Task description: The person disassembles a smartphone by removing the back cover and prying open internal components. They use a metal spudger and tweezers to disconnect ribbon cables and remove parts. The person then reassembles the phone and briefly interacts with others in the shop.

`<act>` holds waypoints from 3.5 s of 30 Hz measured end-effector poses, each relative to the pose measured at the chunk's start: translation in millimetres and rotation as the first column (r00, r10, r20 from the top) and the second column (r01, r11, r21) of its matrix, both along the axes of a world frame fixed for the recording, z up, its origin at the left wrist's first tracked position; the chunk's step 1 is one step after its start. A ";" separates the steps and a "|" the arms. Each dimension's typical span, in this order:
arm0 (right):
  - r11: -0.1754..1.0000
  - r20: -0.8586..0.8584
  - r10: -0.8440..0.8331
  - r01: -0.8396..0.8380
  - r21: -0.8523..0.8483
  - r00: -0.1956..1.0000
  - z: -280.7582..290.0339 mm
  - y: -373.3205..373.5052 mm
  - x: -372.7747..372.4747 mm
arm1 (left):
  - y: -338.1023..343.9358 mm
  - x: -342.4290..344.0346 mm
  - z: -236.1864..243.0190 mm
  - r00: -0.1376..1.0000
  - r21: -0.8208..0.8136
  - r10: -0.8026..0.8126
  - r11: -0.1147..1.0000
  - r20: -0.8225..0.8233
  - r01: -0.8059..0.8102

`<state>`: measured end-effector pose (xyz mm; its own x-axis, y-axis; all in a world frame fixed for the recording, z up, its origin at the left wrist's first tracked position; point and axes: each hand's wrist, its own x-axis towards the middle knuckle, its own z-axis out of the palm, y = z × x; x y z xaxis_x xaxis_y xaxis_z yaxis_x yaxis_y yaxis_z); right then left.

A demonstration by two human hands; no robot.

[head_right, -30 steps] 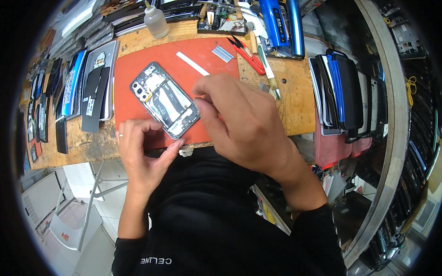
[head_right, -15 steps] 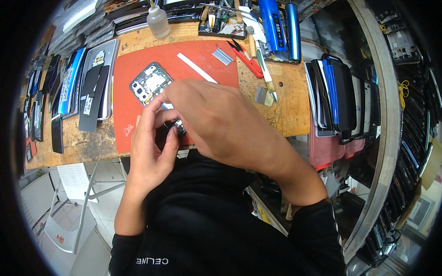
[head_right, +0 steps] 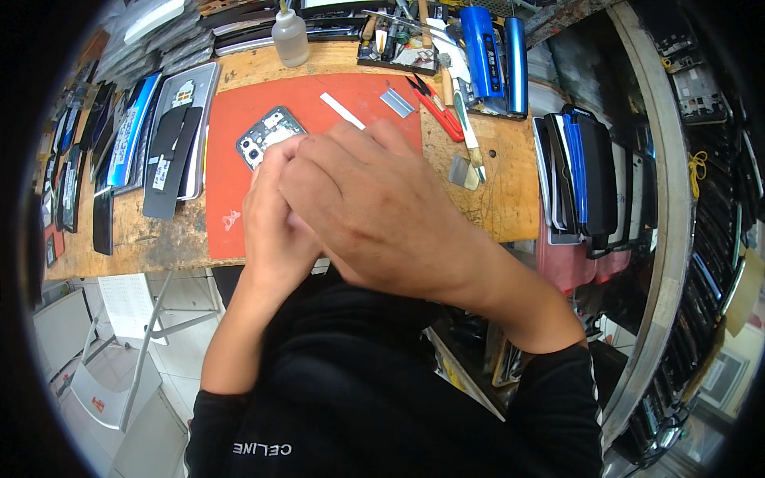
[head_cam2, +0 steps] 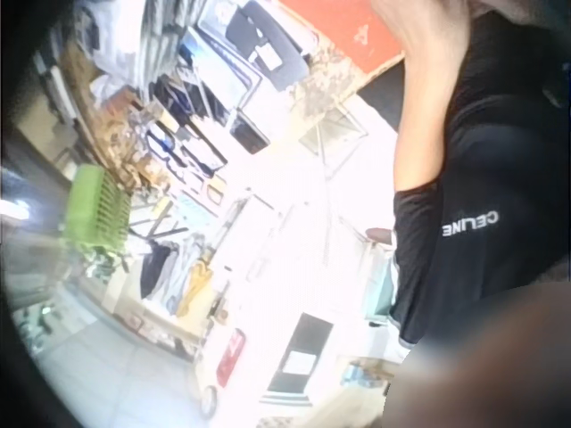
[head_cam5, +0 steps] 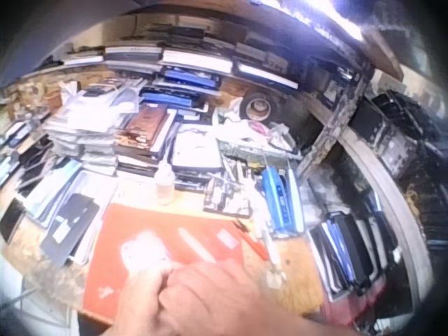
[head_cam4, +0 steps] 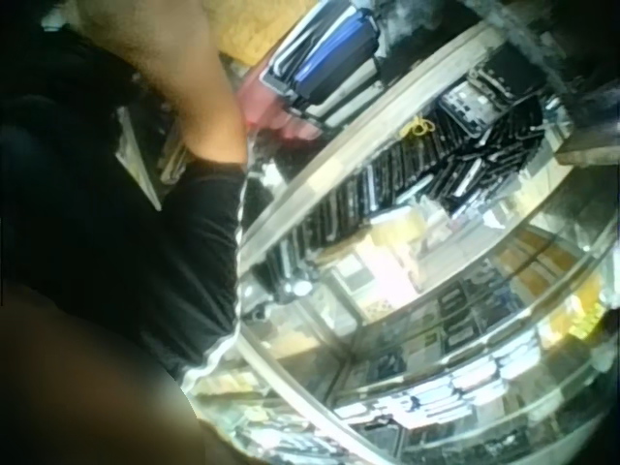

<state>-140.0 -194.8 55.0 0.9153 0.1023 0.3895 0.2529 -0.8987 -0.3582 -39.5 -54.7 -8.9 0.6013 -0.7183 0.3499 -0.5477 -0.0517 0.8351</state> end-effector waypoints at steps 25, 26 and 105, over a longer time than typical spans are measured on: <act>0.912 0.054 -0.079 0.050 0.407 0.995 -17.8 -11.1 -6.1 | 29.0 -0.6 9.9 0.939 0.278 -0.002 0.956 0.344 -0.099; 0.925 0.078 -0.071 0.037 0.379 0.994 -19.3 -11.4 -4.7 | 30.4 1.6 11.0 0.939 0.283 0.007 0.953 0.343 -0.110; 0.971 -0.149 0.193 -0.168 0.167 0.970 -0.5 9.2 -13.5 | 34.7 8.6 0.4 0.963 0.117 -0.236 0.968 0.131 0.222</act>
